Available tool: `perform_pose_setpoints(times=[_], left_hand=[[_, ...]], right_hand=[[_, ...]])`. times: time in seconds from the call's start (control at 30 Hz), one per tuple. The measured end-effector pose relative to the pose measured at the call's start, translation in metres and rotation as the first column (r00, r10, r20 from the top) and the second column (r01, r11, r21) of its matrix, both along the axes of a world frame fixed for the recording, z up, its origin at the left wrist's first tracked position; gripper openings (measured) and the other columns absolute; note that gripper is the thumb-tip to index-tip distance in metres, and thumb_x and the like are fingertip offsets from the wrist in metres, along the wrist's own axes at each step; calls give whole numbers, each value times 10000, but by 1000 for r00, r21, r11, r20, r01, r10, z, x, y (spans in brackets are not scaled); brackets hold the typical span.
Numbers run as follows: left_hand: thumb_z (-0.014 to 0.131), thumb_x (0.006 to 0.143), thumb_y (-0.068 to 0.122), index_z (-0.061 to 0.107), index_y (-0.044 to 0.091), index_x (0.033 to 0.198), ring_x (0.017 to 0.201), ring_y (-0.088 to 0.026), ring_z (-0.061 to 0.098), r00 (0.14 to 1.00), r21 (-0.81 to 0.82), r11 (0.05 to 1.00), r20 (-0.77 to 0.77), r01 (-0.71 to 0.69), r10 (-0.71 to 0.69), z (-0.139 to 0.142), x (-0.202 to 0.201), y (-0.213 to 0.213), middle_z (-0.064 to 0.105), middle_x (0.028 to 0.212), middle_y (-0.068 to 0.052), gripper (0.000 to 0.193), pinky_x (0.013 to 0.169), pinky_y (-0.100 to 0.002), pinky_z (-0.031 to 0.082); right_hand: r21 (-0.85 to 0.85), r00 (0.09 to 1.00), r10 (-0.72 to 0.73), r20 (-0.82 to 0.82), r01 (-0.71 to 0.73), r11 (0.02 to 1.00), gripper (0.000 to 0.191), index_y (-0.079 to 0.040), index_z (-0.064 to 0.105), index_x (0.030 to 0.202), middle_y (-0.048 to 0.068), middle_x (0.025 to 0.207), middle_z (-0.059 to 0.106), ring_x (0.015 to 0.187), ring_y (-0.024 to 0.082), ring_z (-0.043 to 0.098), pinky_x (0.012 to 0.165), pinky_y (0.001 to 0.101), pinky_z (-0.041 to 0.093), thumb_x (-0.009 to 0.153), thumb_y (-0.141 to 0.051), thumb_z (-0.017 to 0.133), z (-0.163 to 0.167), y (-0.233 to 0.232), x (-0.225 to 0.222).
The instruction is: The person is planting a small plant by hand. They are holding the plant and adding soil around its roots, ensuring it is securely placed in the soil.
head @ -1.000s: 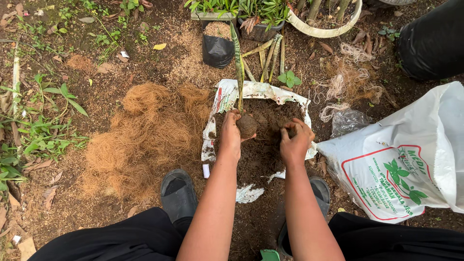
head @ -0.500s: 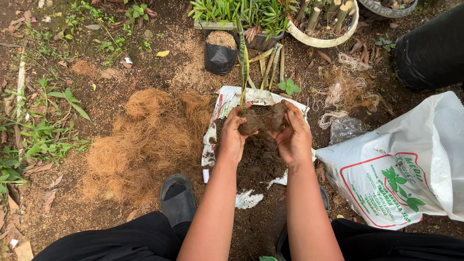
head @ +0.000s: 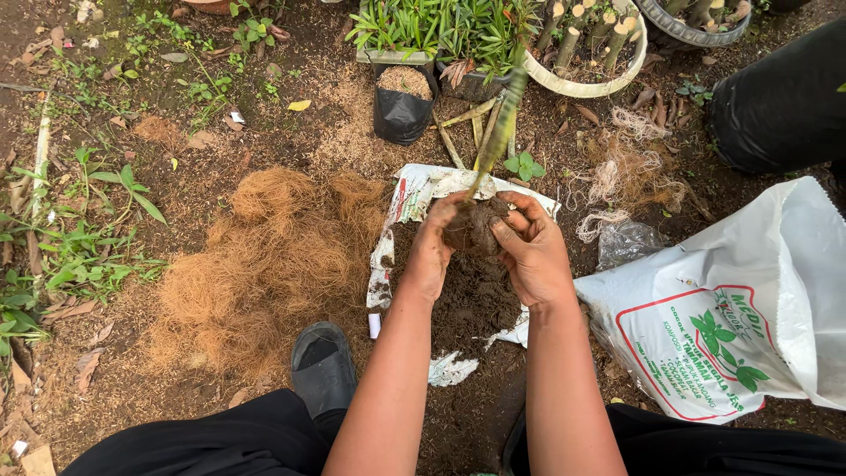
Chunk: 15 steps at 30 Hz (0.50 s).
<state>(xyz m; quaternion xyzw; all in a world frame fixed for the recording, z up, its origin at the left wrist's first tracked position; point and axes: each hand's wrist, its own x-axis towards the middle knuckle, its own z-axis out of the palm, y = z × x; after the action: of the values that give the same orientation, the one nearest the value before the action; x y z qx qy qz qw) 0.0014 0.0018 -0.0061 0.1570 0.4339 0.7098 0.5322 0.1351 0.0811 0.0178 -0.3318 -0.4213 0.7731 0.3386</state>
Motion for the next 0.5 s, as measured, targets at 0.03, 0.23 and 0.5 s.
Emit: perform_pose_setpoints(times=[0.03, 0.23, 0.5], left_hand=[[549, 947, 329, 578, 113, 1359, 1202, -210, 620, 999, 6, 1000, -47, 4, -4, 1, 1, 1, 657, 1278, -77, 466, 1056, -400, 451], [757, 864, 104, 585, 65, 1357, 1139, -169, 642, 997, 65, 998, -75, 25, -20, 5, 4, 3, 666, 1240, -81, 523, 1046, -338, 515], [695, 833, -7, 585, 33, 1217, 1032, -127, 659, 980, 43, 999, -197, -10, 18, 0, 10, 5, 667, 1120, -52, 401, 971, -288, 559]], right_hand=[[19, 1000, -7, 28, 7, 1000, 373, -3, 554, 1285, 87, 1044, 731, 898, 145, 702, 759, 283, 596, 929, 81, 624, -1, 0, -1], [70, 989, -54, 134, 45, 997, 356, 0, 596, 1266, 78, 1012, 705, 882, 140, 694, 782, 286, 598, 924, 68, 664, 0, 3, 1], [357, 898, -44, 437, -128, 925, 236, -20, 679, 1140, 34, 978, 727, 861, 94, 675, 799, 256, 575, 905, -9, 669, 16, -5, -3]])
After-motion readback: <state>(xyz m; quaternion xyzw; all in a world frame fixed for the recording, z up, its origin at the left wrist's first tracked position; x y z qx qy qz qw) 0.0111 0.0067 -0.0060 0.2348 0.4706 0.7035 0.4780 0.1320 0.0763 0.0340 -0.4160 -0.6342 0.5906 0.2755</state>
